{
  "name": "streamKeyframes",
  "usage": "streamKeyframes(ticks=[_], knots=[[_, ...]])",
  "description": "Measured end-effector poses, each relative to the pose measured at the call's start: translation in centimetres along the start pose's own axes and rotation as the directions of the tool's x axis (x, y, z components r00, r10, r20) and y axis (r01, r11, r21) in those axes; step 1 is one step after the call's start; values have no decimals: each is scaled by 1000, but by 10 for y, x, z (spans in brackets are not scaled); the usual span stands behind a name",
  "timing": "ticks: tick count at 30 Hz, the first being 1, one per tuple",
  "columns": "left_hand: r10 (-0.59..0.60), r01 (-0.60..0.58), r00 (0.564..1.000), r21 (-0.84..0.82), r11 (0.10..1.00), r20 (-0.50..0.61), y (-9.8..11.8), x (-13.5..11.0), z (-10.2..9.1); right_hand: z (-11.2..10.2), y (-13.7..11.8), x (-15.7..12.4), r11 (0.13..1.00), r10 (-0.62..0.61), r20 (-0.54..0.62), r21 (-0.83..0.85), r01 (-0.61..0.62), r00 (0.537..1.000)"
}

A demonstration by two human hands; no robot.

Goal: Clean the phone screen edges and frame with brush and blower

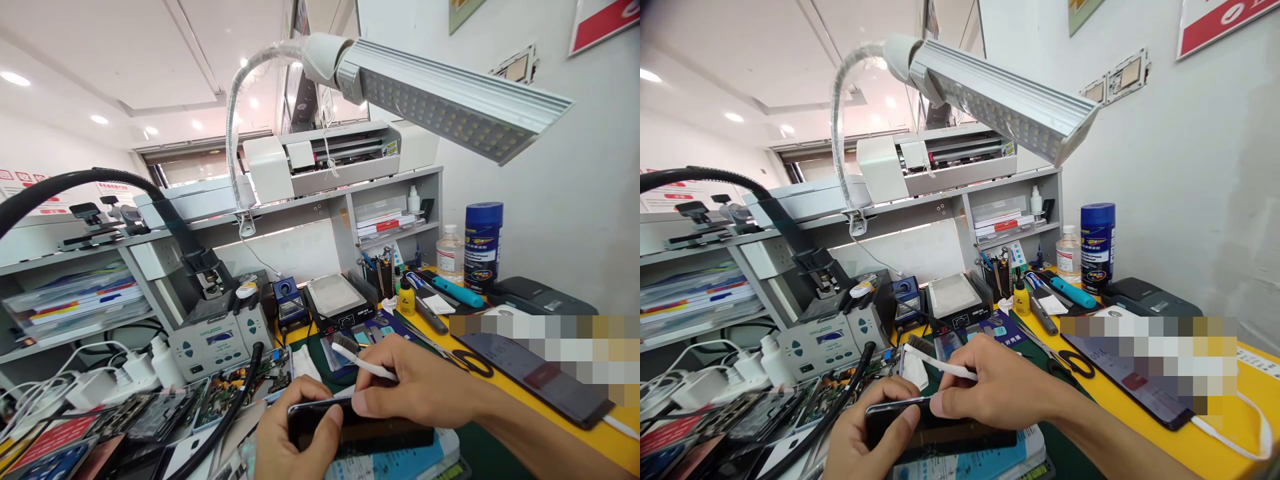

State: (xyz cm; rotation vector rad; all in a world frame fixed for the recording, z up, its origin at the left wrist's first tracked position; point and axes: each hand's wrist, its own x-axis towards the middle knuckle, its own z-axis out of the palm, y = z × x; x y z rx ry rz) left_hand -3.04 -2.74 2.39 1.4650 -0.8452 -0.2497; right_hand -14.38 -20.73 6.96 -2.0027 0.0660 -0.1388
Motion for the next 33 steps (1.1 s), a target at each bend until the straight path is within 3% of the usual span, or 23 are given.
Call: streamKeyframes(ticks=[9, 20, 27, 33], knots=[[-38, 38, 999, 2, 999, 8, 0, 3, 0, 0, 2, 2, 997, -50, 11, 64, 49, 999], [-158, 156, 987, -97, 983, -10, -18, 6, -2, -1, 3, 6, 996, -5, -8, 93, 6, 1000], [-237, 240, 971, -179, 954, 36, -13, 5, -2, -1, 1, 5, 995, 23, -44, 93, -19, 999], [-111, 124, 991, -221, 967, 74, -12, 6, -4, -2, -2, -2, 999, 43, -8, 24, -43, 999]])
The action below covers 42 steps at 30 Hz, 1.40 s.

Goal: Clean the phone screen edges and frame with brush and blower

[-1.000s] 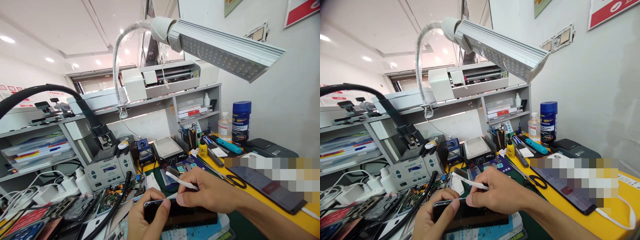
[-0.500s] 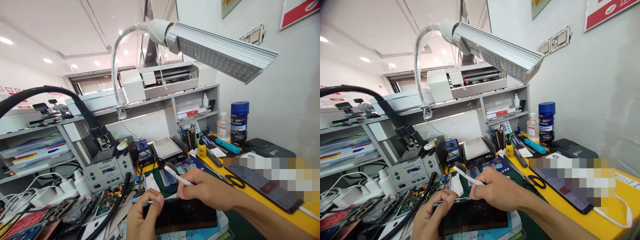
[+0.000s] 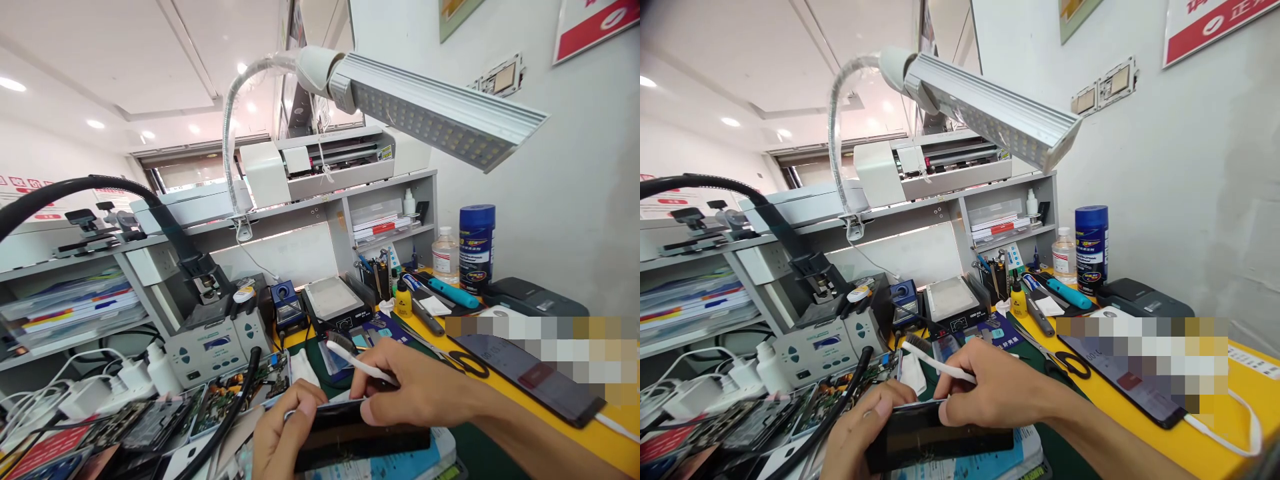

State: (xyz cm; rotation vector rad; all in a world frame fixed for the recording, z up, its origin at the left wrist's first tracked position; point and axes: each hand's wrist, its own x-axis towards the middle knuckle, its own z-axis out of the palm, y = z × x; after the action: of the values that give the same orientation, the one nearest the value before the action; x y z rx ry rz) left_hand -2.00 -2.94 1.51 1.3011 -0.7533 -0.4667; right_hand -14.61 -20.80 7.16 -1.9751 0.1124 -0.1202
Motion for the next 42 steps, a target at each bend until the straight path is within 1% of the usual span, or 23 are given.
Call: streamKeyframes(ticks=[4, 8, 10, 12, 14, 15, 18, 20, 22, 27, 31, 34, 36, 38, 40, 42], knots=[[94, -95, 995, 25, 995, 43, -2, 0, -3, 0, 0, -2, 998, -29, 13, -48, 29, 999], [184, -190, 979, 74, 979, 84, -2, 1, -6, -1, -1, -2, 996, -59, 2, -68, 59, 998], [243, -254, 965, 115, 960, 97, 1, 1, -6, -2, -3, -2, 988, -121, -3, -92, 120, 993], [299, -313, 948, 160, 936, 105, 3, 0, -4, -4, -3, -3, 962, -224, -3, -161, 221, 975], [378, -395, 919, 260, 881, 113, 5, -1, -2, -5, -2, -4, 916, -323, -2, -251, 312, 946], [426, -439, 897, 332, 835, 117, 6, -2, -1, -6, -1, -5, 895, -356, -2, -286, 341, 934], [551, -541, 818, 543, 642, 163, 5, -3, 2, -7, 2, -9, 850, -416, -8, -357, 387, 909], [585, -568, 787, 602, 561, 197, 3, -3, 3, -6, 4, -11, 838, -428, -14, -380, 391, 904], [599, -583, 771, 619, 527, 217, 1, -2, 3, -6, 3, -12, 834, -427, -19, -396, 385, 904], [587, -576, 781, 610, 545, 213, -2, 0, 1, -4, 0, -12, 821, -426, -15, -428, 379, 905], [585, -571, 785, 602, 558, 203, -2, -1, 1, -4, 1, -12, 829, -429, -21, -405, 385, 903], [598, -577, 778, 599, 555, 196, -3, 0, 1, -3, 2, -12, 832, -438, -25, -391, 394, 899], [629, -595, 755, 598, 537, 186, -4, 1, 0, -3, 2, -13, 828, -449, -40, -393, 399, 893], [671, -622, 719, 600, 502, 184, -6, 3, 0, -3, 1, -14, 825, -457, -50, -398, 402, 888], [704, -647, 685, 601, 469, 188, -8, 4, 1, -2, -1, -15, 821, -460, -49, -404, 404, 886], [726, -668, 661, 590, 453, 190, -8, 4, 2, -2, -3, -16, 824, -453, -39, -399, 402, 890]])
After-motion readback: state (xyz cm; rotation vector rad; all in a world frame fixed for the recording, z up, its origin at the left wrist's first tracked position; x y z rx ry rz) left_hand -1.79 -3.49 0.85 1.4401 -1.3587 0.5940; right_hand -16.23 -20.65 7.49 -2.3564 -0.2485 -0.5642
